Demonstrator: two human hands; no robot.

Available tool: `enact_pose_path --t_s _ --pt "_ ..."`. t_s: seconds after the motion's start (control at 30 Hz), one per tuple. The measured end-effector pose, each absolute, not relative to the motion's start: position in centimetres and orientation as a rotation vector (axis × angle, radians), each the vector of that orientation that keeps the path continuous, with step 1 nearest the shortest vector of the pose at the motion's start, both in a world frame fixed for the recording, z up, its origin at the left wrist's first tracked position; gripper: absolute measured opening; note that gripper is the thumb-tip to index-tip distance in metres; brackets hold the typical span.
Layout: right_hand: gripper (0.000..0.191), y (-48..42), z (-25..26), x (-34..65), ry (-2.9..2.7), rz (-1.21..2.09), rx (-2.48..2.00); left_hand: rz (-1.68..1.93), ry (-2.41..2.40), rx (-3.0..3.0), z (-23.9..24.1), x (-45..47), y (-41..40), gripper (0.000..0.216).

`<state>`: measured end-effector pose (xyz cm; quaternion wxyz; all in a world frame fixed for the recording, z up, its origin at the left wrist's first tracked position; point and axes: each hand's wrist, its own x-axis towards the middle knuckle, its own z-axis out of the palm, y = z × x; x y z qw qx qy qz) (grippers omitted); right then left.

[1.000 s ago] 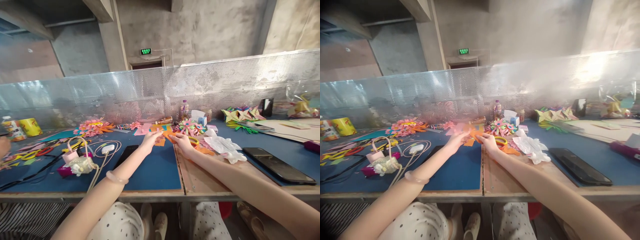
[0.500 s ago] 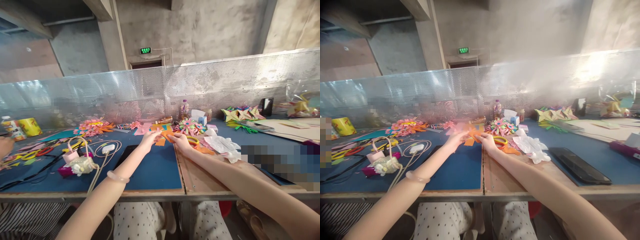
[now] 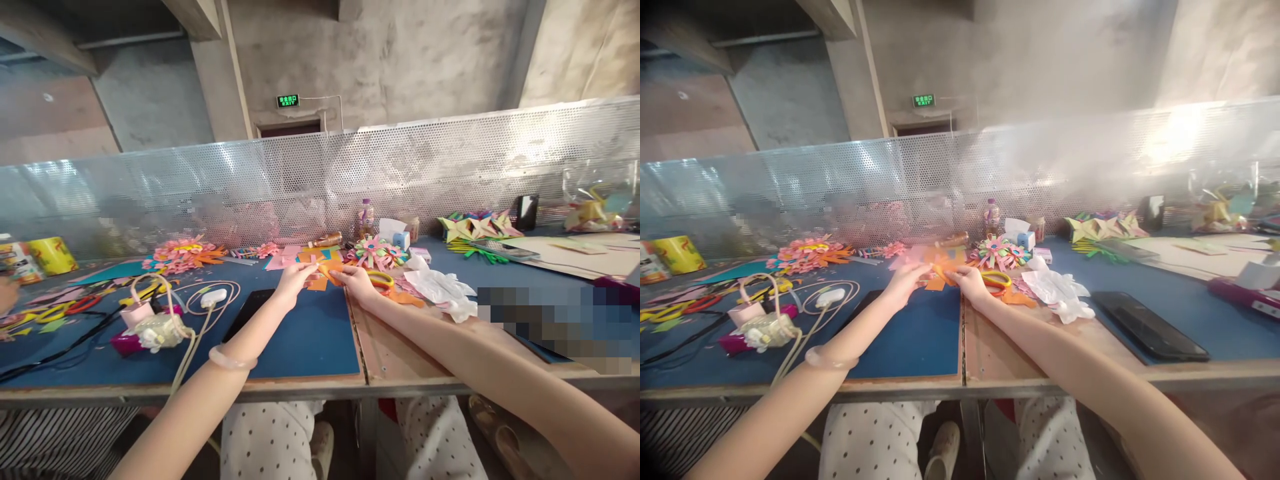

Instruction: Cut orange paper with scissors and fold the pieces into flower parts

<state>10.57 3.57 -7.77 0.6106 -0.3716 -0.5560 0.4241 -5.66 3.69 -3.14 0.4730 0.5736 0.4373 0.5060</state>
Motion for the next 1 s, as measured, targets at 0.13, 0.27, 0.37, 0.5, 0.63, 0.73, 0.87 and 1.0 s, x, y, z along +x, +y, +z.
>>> enact_pose_path --t_s 0.13,0.27,0.37,0.5,0.63,0.73,0.87,1.0 --pt "0.035 3.89 -7.87 10.56 -1.29 0.967 -0.85 1.235 1.054 1.401 -3.02 -5.6 3.4 0.025" --pt "0.036 4.36 -7.94 10.59 -1.325 0.938 -0.841 1.243 1.041 1.412 -3.27 -5.77 3.46 0.026" --pt "0.036 4.52 -8.02 10.65 -1.352 0.909 -0.843 1.248 1.038 1.439 -3.47 -5.93 3.55 0.028" --pt "0.036 4.53 -8.08 10.77 -1.368 0.868 -0.853 1.246 1.042 1.47 -3.35 -5.97 3.42 0.027" --pt "0.036 4.38 -7.91 10.73 -1.383 0.855 -0.854 1.202 1.099 1.517 -3.0 -5.83 3.08 0.028" --pt "0.04 4.25 -7.75 10.62 -1.4 0.832 -0.859 1.172 1.135 1.594 -2.91 -5.73 2.93 0.03" --pt "0.043 4.24 -7.76 10.58 -1.416 0.798 -0.872 1.176 1.172 1.63 -3.01 -5.7 2.98 0.028" --pt "0.037 4.38 -7.9 10.73 -1.432 0.812 -0.872 1.146 1.137 1.649 -3.13 -5.71 2.96 0.027"
